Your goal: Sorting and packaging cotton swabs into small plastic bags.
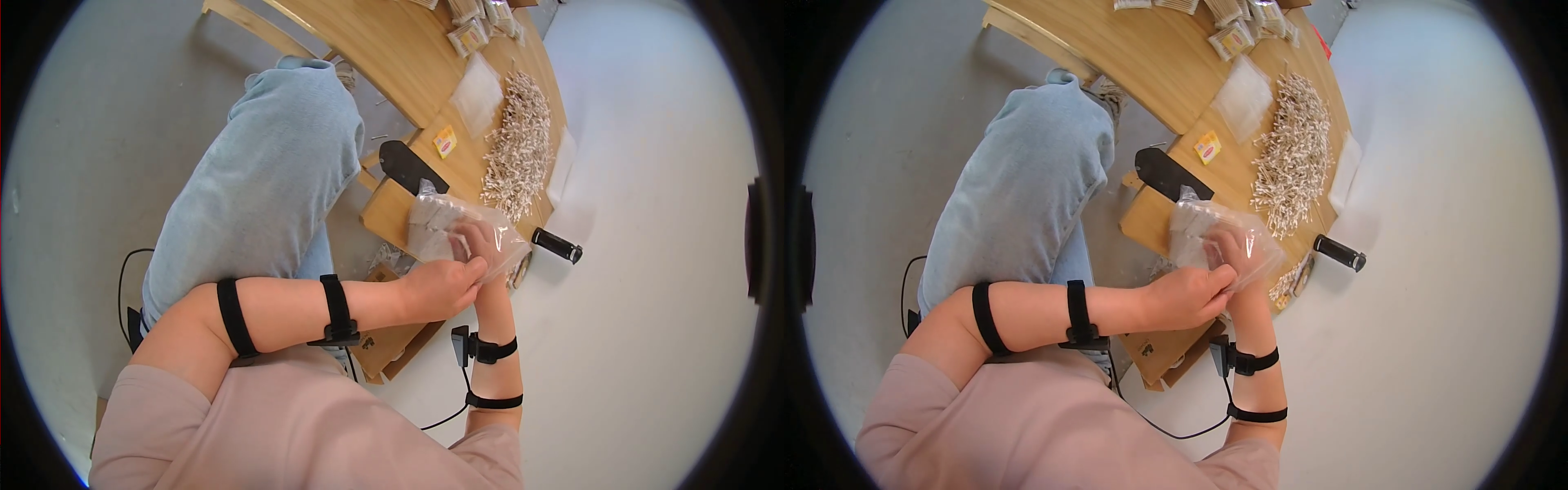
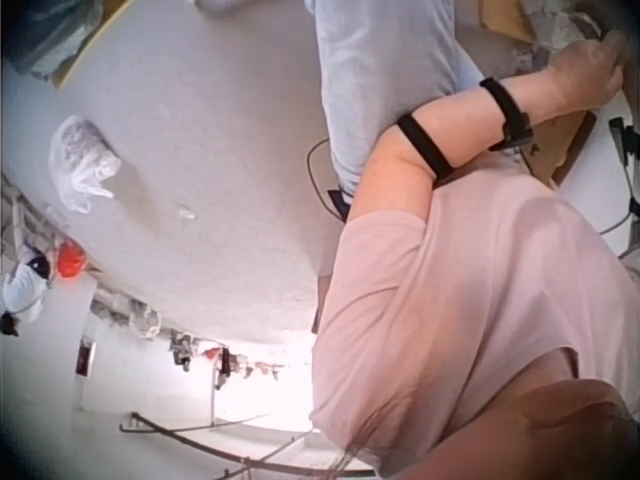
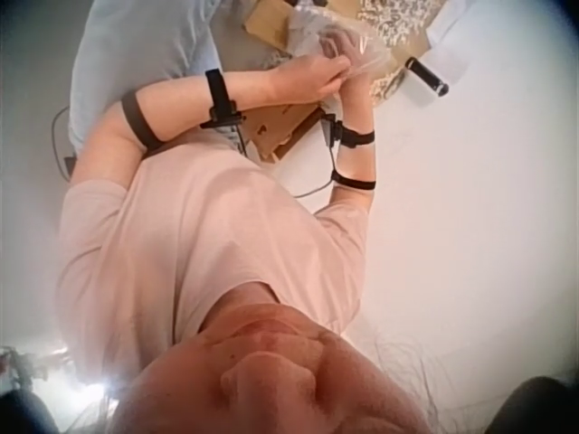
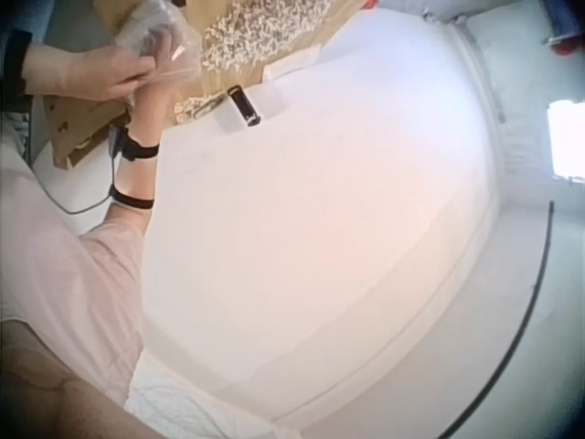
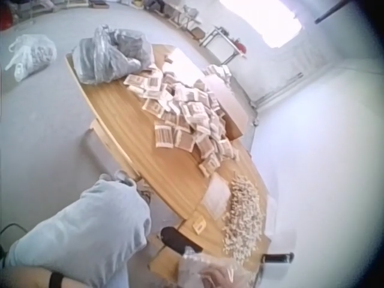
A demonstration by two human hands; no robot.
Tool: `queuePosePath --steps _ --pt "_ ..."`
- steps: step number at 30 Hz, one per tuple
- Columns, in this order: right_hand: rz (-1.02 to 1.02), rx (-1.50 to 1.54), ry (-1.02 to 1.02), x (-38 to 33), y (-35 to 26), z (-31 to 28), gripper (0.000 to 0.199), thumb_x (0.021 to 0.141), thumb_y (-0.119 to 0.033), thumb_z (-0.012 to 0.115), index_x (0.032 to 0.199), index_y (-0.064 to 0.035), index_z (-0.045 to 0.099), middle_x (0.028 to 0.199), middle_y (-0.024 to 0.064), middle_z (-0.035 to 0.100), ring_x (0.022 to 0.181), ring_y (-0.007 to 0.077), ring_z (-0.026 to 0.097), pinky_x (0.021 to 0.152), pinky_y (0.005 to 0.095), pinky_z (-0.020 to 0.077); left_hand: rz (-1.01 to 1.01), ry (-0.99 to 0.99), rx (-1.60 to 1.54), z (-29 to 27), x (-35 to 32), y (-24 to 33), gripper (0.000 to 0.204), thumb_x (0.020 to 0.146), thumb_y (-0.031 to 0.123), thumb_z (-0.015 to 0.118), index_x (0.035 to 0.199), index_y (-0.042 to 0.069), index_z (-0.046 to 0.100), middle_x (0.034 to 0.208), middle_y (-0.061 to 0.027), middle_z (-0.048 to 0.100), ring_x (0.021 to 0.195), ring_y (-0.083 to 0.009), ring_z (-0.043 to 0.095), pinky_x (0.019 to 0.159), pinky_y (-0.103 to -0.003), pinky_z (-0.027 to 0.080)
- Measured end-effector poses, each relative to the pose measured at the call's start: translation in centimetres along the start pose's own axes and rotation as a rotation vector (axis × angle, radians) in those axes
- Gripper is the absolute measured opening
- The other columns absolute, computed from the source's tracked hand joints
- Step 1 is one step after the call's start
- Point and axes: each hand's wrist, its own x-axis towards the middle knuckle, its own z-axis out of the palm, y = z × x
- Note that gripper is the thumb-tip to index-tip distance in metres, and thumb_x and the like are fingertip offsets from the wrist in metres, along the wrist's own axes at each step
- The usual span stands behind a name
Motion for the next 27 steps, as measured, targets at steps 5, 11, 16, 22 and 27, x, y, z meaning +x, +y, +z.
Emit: queuePosePath --steps 5,11,16,22,27 --pt "-0.086 0.251 -0.214 0.4 0.6 -0.6 0.026 0.067 0.0 0.066 0.092 -0.0073 0.064 0.092 0.0103 0.061 0.089 0.03 0.059 0.074 0.0358 0.0476 0.018 0.025 -0.017 0.2 -0.2 0.1 0.016 0.086 0.009 0.055 0.091 0.003 0.042 0.064 -0.0208 0.056 0.062 -0.0399 0.059 0.053 -0.046 0.045" --pt "-0.162 0.243 -0.339 0.8 0.4 -0.6 0.028 0.064 0.001 0.067 0.091 -0.0063 0.064 0.091 0.0101 0.062 0.087 0.0299 0.059 0.075 0.0363 0.0482 0.032 0.053 -0.032 0.3 -0.1 -0.4 0.016 0.086 0.009 0.056 0.092 0.003 0.043 0.066 -0.021 0.057 0.064 -0.0404 0.059 0.055 -0.046 0.046" --pt "0.278 0.254 -0.093 0.8 -1.5 -0.3 0.033 0.069 -0.002 0.069 0.101 -0.0067 0.06 0.093 0.0117 0.061 0.085 0.0302 0.059 0.072 0.0376 0.0483 -0.004 0.0 -0.042 -0.2 -0.1 -0.1 0.015 0.087 0.009 0.055 0.092 0.003 0.042 0.067 -0.0211 0.057 0.065 -0.0406 0.059 0.056 -0.046 0.045" --pt "-0.009 0.014 -0.275 0.9 -0.3 0.6 0.031 0.075 0.005 0.062 0.105 -0.0044 0.061 0.099 0.0105 0.063 0.09 0.025 0.062 0.073 0.0326 0.0493 0.045 -0.047 -0.074 -0.1 -0.5 -0.2 0.014 0.087 0.009 0.055 0.093 0.003 0.043 0.068 -0.0208 0.057 0.064 -0.0404 0.057 0.057 -0.046 0.044" --pt "0.338 0.499 -0.075 -1.8 -0.1 -3.4 0.026 0.082 0.003 0.058 0.106 -0.0027 0.063 0.104 0.0084 0.06 0.096 0.0195 0.059 0.079 0.0268 0.0468 0.034 -0.025 -0.124 -0.7 -0.2 0.0 0.014 0.089 0.01 0.055 0.094 0.004 0.044 0.072 -0.0203 0.056 0.066 -0.0393 0.056 0.058 -0.043 0.045"
